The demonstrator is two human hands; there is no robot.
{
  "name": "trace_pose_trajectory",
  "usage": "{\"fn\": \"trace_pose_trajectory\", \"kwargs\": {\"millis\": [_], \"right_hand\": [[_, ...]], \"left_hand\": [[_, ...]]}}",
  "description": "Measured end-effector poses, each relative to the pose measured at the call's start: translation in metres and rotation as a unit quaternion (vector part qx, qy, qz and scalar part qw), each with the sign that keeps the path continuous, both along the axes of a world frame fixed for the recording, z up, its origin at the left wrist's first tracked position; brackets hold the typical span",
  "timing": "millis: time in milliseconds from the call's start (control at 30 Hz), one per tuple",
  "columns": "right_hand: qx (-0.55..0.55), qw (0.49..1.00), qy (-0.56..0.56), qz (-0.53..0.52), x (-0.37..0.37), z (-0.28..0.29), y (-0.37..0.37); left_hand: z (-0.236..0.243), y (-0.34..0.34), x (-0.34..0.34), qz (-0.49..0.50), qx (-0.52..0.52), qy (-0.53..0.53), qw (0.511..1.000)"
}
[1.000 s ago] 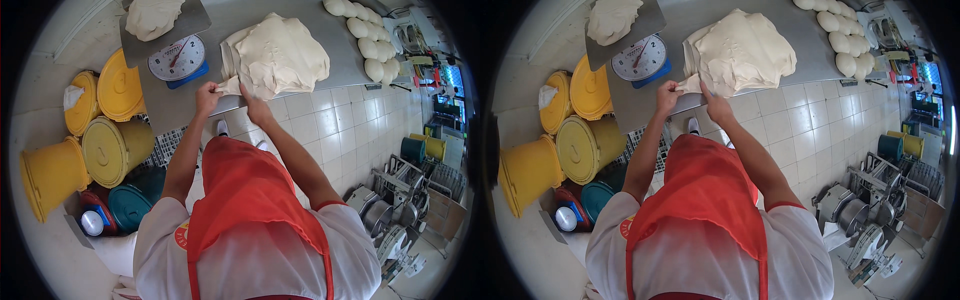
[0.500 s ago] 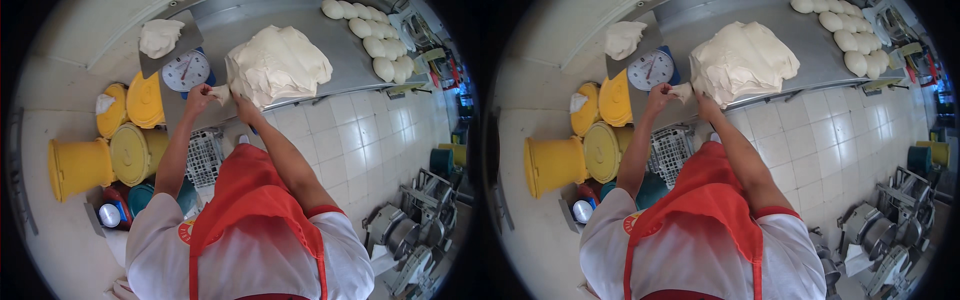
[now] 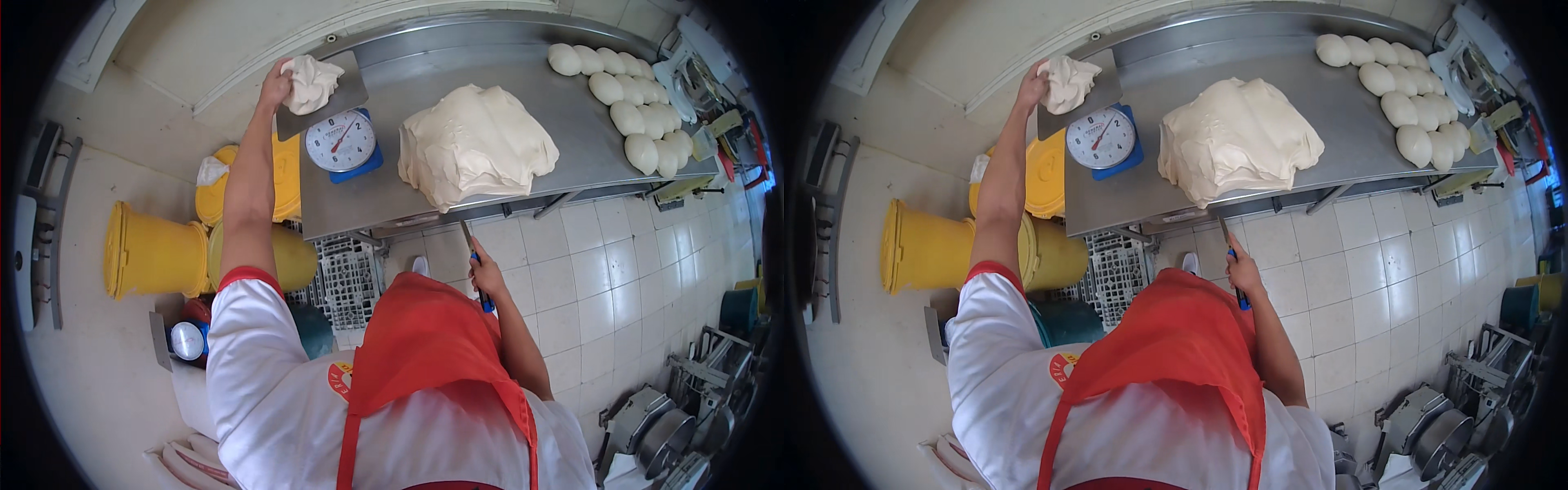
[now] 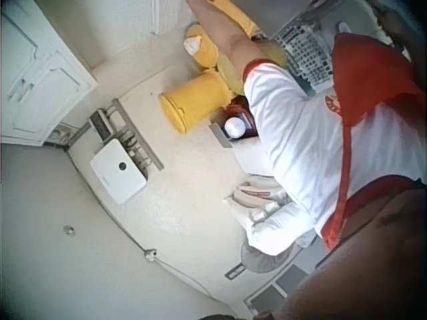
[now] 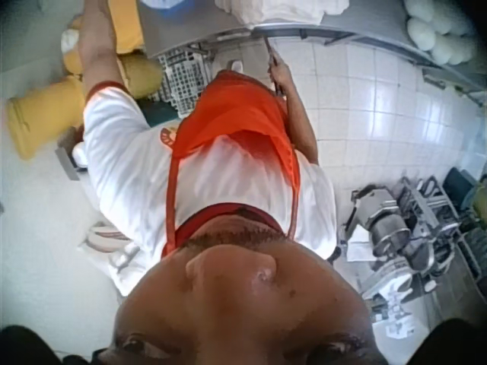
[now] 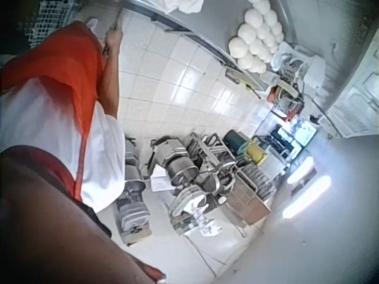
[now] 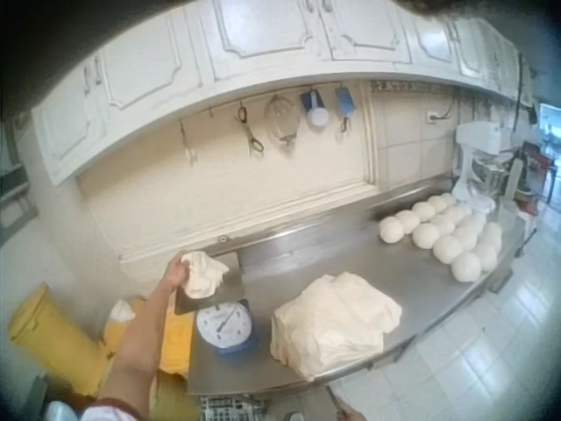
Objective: The person cuts portions from a large mass of dough using a knife, weighs the portions on a scale, and rolls them into balls by hand before placing them on a counter.
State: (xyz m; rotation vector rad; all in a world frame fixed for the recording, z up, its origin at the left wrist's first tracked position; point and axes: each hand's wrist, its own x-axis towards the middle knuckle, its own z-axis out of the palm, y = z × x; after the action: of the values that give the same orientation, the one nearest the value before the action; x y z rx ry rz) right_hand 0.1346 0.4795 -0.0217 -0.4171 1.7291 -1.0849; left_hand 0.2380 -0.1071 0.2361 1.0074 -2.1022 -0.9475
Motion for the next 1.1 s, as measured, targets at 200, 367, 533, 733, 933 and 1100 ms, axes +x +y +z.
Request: {"fn": "trace_pose_trajectory", "kwargs": {"millis": [200, 367, 533, 733, 933, 1100], "right_hand": [[0.007, 0.997, -0.002, -0.072, 0.013, -0.018, 0.034], [0.006, 0.995, 0.002, -0.099, 0.007, -0.017, 0.037], [0.011, 0.998, 0.032, -0.044, 0.015, -0.005, 0.025], [-0.049, 0.988, 0.122, -0.086, 0.016, -0.008, 0.013], [-0.119, 0.977, 0.151, -0.089, -0.019, 0.072, -0.098], [-0.102, 0.914, 0.382, -0.088, -0.067, 0.063, -0.186]], "left_hand": [[-0.016, -0.028, -0.001, 0.011, 0.03, 0.05, 0.998], [-0.015, -0.021, -0.025, 0.039, 0.071, -0.008, 0.997], [-0.022, -0.062, 0.02, 0.193, -0.227, 0.064, 0.952], [-0.019, 0.081, -0.052, 0.011, -0.204, 0.153, 0.967], [-0.2, 0.194, -0.105, -0.182, -0.227, -0.127, 0.948], [-0.228, 0.21, -0.114, -0.168, -0.021, -0.127, 0.977]]}}
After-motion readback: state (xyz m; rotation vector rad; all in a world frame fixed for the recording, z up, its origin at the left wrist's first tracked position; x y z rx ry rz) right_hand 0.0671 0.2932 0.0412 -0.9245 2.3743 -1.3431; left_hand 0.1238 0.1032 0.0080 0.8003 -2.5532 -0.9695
